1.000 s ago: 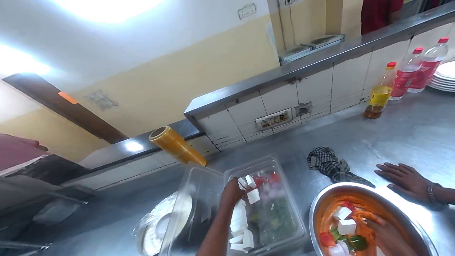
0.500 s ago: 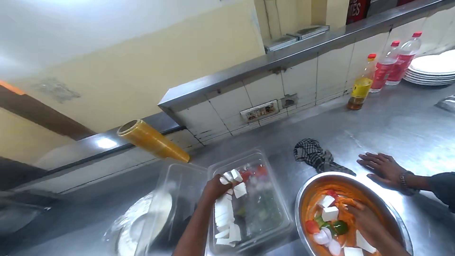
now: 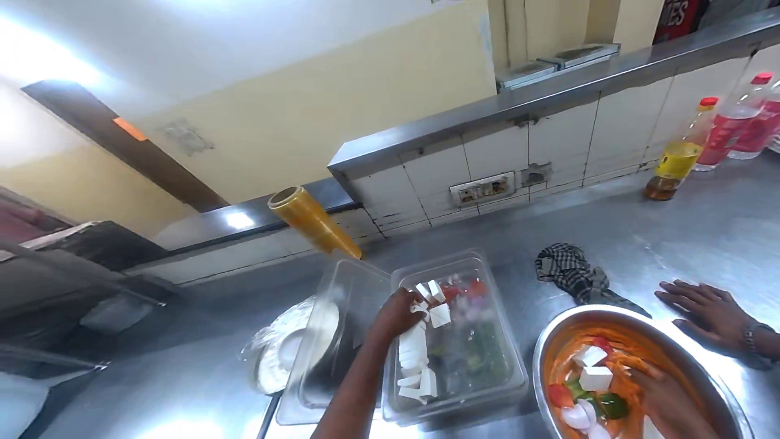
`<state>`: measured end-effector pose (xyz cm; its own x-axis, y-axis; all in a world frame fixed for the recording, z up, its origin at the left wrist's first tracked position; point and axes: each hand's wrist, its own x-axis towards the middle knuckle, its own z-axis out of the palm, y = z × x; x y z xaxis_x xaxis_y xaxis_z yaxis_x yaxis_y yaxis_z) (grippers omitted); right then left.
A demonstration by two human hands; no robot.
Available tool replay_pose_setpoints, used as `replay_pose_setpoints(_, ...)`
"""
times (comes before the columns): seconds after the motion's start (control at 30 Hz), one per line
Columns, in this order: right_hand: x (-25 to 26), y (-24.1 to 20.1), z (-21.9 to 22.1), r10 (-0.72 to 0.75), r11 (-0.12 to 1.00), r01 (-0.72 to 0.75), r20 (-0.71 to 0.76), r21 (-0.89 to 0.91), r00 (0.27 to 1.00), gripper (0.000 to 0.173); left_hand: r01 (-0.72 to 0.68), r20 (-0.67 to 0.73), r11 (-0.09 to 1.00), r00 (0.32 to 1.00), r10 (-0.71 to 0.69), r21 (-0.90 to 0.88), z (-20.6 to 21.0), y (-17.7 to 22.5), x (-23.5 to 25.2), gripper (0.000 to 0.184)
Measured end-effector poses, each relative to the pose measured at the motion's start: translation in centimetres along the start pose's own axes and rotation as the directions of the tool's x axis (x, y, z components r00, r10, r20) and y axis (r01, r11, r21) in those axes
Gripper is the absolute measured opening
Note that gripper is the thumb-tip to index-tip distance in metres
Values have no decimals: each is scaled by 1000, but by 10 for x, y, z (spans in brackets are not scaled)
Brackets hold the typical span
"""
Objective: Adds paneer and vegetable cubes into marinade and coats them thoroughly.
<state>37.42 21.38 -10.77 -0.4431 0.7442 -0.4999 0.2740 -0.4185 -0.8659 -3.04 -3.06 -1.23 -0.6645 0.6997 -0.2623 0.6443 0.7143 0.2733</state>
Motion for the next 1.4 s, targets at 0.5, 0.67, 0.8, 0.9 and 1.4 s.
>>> replay_pose_setpoints(0.5, 3, -10, -9, -28, 1000, 28, 51, -5, 998, 29, 117, -33, 989, 992, -121, -94, 10, 9, 39, 77)
replay_pose_setpoints(0.67, 3, 7, -6, 6, 999, -5, -24, 33, 1000, 26, 15, 79, 998, 997, -11, -57, 9, 14, 56, 77)
replay_pose_setpoints(0.8, 4, 9, -8, 12, 999, -11, -18, 43, 1000, 26, -61, 94, 998, 994, 63, -28, 9, 15, 65, 66)
replay_pose_setpoints(0.9, 2, 4, -7, 14, 999, -13, -18, 29, 1000, 26, -115, 101, 993, 988, 116, -12, 7, 17, 64, 60)
replay_pose_setpoints(1.4, 14, 9, -13, 19, 991, -14, -37, 136, 999, 26, 15, -86, 966, 996, -38, -260, 6, -3, 53, 46)
